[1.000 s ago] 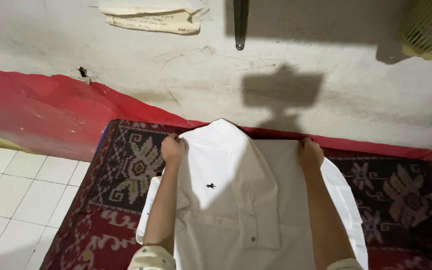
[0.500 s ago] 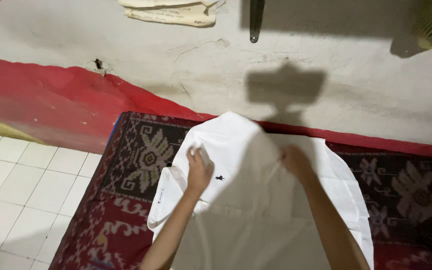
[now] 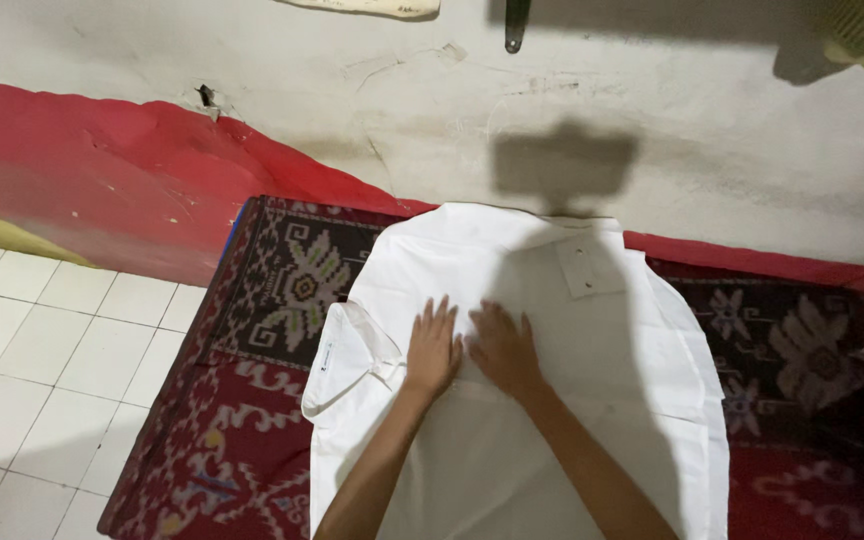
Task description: The person takes a white shirt from a laundry basket, spreads it across a table covered with a patterned cloth, buttons the shirt, folds the sleeves and sides, and presses the shirt using an iron.
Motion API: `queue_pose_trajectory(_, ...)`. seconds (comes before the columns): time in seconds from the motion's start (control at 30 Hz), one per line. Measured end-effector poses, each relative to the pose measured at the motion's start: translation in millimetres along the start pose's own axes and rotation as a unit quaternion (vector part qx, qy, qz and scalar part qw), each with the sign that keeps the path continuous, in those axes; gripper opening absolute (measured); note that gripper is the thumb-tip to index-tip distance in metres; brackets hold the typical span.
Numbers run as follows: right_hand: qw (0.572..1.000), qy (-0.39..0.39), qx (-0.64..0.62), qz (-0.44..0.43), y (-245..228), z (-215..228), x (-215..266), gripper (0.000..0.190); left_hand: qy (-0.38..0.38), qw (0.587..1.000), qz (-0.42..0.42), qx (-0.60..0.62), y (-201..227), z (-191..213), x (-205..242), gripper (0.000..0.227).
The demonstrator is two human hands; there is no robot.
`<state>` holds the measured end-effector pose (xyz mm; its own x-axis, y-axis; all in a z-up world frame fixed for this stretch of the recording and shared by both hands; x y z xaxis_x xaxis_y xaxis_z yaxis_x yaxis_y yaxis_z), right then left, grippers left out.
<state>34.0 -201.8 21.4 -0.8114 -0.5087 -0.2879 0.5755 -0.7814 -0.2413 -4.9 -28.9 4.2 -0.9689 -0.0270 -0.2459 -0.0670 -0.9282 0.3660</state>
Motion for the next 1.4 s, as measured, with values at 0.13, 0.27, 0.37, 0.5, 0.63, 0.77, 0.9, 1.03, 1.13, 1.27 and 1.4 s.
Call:
queue_pose_trajectory(0.13, 0.999, -0.016, 0.014, -0.046, 56, 8, 44, 0.067, -0.019, 0.999, -0.020, 0.022, 7, 12, 8, 0.061)
queue_pose_trajectory(0.27, 0.959, 0.032, 0.153, -0.235, 166, 33, 88, 0.070, -0.031, 0.999, -0.022, -0.010, 11, 14, 7, 0.062)
queue_pose_trajectory(0.37, 0.887, -0.016, 0.121, -0.445, 230, 78, 121, 0.066, -0.046, 0.998, -0.004, -0.032, -3, 17, -9, 0.058)
queue_pose_trajectory(0.5, 0.871, -0.017, 0.069, -0.486, 251, 114, 140, 0.073, -0.001, 0.971, 0.219, -0.100, -67, 25, -43, 0.045)
queue_pose_trajectory(0.63, 0.861, -0.026, -0.045, -0.506, 272, 117, 127, 0.085, 0.057, 0.965, 0.255, -0.008, -146, 40, -67, 0.067)
queue_pose_trajectory(0.77, 0.860, -0.056, -0.057, -0.504, 296, 106, 99, 0.080, 0.007, 0.962, 0.272, 0.018, -169, 41, -93, 0.060)
queue_pose_trajectory(0.9, 0.845, -0.056, -0.047, -0.530, 303, 108, 73, 0.052, 0.024, 0.942, 0.325, 0.084, -178, 30, -106, 0.034)
queue_pose_trajectory(1.03, 0.828, 0.067, -0.157, -0.535, 311, 114, 57, 0.025, 0.175, 0.930, 0.293, 0.136, -174, 24, -129, 0.022)
queue_pose_trajectory(1.13, 0.831, 0.170, -0.153, -0.507, 317, 108, 46, 0.014, 0.198, 0.929, 0.271, 0.155, -161, 27, -156, 0.029)
queue_pose_trajectory(1.27, 0.783, 0.256, -0.310, -0.475, 318, 94, 29, 0.023, 0.178, 0.949, 0.223, 0.132, -138, 22, -181, 0.043)
queue_pose_trajectory(1.4, 0.895, 0.263, -0.168, -0.318, 302, 84, 45, 0.061, 0.232, 0.970, 0.042, 0.061, -111, 26, -152, 0.070)
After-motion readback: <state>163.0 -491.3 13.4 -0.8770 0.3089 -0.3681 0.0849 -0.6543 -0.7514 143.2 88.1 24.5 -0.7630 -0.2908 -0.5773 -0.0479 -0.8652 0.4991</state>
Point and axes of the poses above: each hand's wrist, its own x-axis away from the middle knuckle, its own z-axis out of the back of the hand, y = z × x, the point moved 1 cm from there along -x, towards the middle knuckle, and after that the axes turned 4 degrees about y, right-handed, at the moved point
